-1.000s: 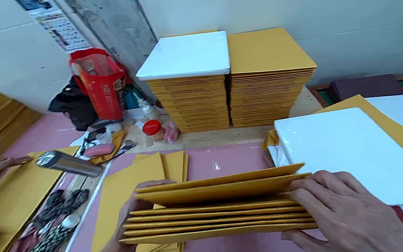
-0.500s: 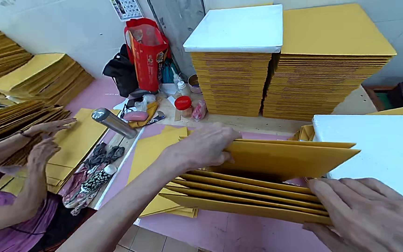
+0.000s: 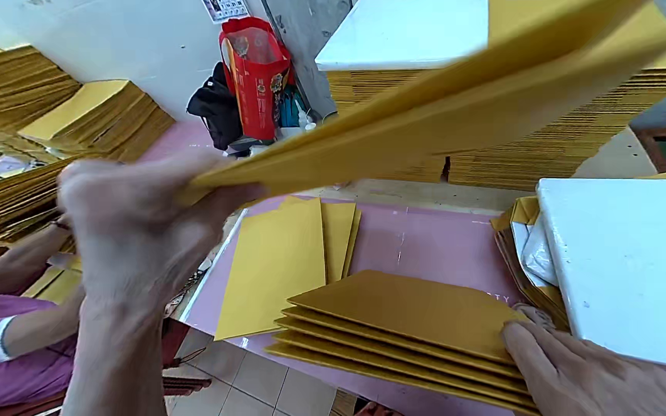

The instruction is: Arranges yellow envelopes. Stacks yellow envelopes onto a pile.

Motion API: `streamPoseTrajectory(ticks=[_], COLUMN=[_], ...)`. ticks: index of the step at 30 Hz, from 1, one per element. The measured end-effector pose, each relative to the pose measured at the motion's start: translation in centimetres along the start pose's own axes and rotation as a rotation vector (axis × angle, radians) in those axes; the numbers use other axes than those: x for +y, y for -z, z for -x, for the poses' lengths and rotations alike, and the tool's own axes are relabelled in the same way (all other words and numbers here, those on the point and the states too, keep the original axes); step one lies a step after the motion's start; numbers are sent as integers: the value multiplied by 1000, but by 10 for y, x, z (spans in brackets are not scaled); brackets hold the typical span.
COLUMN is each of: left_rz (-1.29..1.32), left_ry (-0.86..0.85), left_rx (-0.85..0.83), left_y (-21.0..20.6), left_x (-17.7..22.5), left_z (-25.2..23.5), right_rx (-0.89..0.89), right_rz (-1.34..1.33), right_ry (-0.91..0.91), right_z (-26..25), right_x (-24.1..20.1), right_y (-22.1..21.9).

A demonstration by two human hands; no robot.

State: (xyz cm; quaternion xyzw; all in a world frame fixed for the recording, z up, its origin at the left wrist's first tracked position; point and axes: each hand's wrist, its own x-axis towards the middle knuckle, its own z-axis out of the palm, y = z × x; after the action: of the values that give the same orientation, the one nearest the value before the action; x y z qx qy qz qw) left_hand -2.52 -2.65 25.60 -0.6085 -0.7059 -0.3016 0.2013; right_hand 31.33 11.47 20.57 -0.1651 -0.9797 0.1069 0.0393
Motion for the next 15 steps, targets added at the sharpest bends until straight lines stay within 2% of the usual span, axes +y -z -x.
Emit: streamPoseTrajectory(ticks=[4, 8, 11, 13, 15], left_rz=[-236, -412, -442, -445, -435], left_ry=[-35, 121, 302, 355, 433], left_rx=[120, 151, 90, 33, -71], left_y=[2, -39, -74, -97, -114], left_x=[-25, -61, -83, -92, -88], left_z=[81, 181, 252, 291, 314], right_rx=[-84, -88, -125, -150, -149], right_rz=[-39, 16, 27, 27, 33], right_ry=[55, 83, 77, 68, 72], right_z=[6, 11, 11, 10, 9], right_x=[-1, -6, -9, -10, -10], right_y=[-2, -4, -2, 0, 2])
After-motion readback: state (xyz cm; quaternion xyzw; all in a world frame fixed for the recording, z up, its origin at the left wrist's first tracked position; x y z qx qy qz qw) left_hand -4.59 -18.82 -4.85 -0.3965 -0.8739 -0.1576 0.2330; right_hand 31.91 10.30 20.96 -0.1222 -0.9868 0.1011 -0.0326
